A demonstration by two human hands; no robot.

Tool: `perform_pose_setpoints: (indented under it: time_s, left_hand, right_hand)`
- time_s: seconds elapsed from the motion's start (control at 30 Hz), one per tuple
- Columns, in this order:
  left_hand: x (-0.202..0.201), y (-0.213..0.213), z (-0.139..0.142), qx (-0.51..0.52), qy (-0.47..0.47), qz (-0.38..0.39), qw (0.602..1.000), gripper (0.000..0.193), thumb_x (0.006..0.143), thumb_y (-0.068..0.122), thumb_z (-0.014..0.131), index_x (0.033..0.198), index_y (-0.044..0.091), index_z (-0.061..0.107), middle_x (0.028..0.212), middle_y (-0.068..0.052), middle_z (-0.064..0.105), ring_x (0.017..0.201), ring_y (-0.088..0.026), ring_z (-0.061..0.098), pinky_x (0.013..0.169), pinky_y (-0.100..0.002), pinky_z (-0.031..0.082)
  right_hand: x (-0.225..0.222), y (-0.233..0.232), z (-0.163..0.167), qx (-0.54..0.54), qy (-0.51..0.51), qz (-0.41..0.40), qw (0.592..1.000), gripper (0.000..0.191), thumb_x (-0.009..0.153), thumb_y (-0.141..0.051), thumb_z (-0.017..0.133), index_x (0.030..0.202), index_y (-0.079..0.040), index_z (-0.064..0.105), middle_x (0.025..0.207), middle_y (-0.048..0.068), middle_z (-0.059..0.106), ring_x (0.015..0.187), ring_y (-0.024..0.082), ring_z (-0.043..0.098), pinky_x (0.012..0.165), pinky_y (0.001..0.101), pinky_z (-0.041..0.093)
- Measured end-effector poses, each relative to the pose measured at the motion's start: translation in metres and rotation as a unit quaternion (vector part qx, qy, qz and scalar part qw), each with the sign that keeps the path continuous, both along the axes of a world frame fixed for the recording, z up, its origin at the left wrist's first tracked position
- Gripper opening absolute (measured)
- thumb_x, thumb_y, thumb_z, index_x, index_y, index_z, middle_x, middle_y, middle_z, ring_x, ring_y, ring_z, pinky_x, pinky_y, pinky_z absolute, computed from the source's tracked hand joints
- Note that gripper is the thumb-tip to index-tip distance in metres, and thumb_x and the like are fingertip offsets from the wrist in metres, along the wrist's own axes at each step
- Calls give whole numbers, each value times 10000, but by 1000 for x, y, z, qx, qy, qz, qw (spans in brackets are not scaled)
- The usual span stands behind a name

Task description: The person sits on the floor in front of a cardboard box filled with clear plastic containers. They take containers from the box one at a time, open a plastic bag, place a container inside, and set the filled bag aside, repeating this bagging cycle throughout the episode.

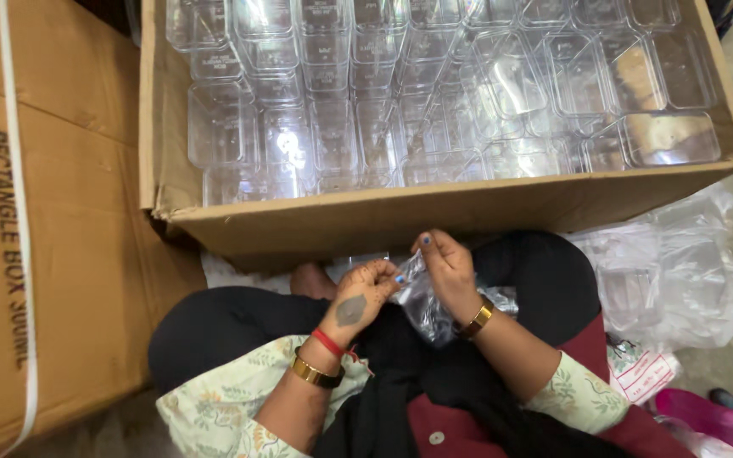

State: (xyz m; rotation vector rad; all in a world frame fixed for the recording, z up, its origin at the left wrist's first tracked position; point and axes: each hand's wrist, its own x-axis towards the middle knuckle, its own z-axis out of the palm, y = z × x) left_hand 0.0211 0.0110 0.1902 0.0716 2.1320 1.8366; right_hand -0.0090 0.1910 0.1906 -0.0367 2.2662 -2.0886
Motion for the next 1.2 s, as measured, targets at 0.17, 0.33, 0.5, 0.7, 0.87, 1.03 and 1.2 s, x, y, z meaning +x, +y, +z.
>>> perform_pose_setpoints:
  time_s: [0.17, 0.33, 0.5, 0.7, 0.87, 1.03, 1.2]
  left_hand:
    - [-6, 5, 0, -164, 102, 67, 979, 178, 973, 230, 657, 970, 63, 718, 854, -164, 712, 812, -323, 697, 698, -410, 530]
    - [-14, -2, 0, -146, 208, 198, 947, 179, 982, 189, 605, 984, 43, 707, 938, -155, 725, 879, -315, 693, 774, -404, 533]
    - [-12, 4, -28, -11, 63, 249, 966, 231, 1021, 246, 619, 996, 32, 703, 855, -74, 703, 788, -157, 637, 743, -319, 525]
    - [-17, 0, -45, 171, -1, 265, 949, 209, 991, 224, 694, 1024, 19, 718, 934, -19, 703, 876, -84, 607, 809, -268, 509]
    - [-16, 2, -18, 4, 53, 175, 983, 183, 897, 188, 735, 994, 38, 697, 853, -20, 725, 794, -89, 638, 737, -263, 531]
    - [-16, 1, 9, -4, -19, 185, 982, 178, 982, 186, 646, 951, 36, 737, 700, -38, 663, 636, -116, 551, 597, -306, 481]
    - [-14, 4, 15, 0, 47, 188, 981, 185, 1000, 179, 638, 959, 22, 727, 722, -26, 660, 666, -101, 562, 627, -289, 491]
  right_hand:
    - [-11, 22, -44, -68, -84, 31, 994, 346, 1090, -309, 576, 902, -44, 696, 746, -42, 603, 703, 33, 486, 631, 237, 411]
    - [-21, 23, -54, -202, -241, 159, 936, 179, 985, -207, 675, 1044, -40, 698, 916, 27, 719, 826, 99, 654, 761, 291, 542]
    - [-16, 31, -63, -327, -368, 160, 855, 318, 989, -338, 598, 1074, -56, 718, 866, 52, 727, 728, 134, 652, 669, 303, 522]
    - [-22, 24, -59, -197, -334, 94, 917, 265, 1036, -273, 652, 1073, -19, 719, 963, -11, 707, 861, 67, 624, 786, 269, 502]
    - [-24, 19, -30, -252, -313, 85, 912, 293, 1000, -261, 667, 1108, 8, 710, 1007, 34, 752, 904, 112, 663, 830, 308, 521]
    - [-23, 23, -20, -164, -266, 145, 939, 296, 944, -194, 700, 1173, -8, 725, 1075, 37, 759, 989, 99, 673, 910, 273, 518]
    - [-20, 25, -27, -282, -310, 131, 898, 309, 963, -211, 706, 1196, -10, 691, 1071, 63, 747, 968, 147, 671, 900, 321, 529]
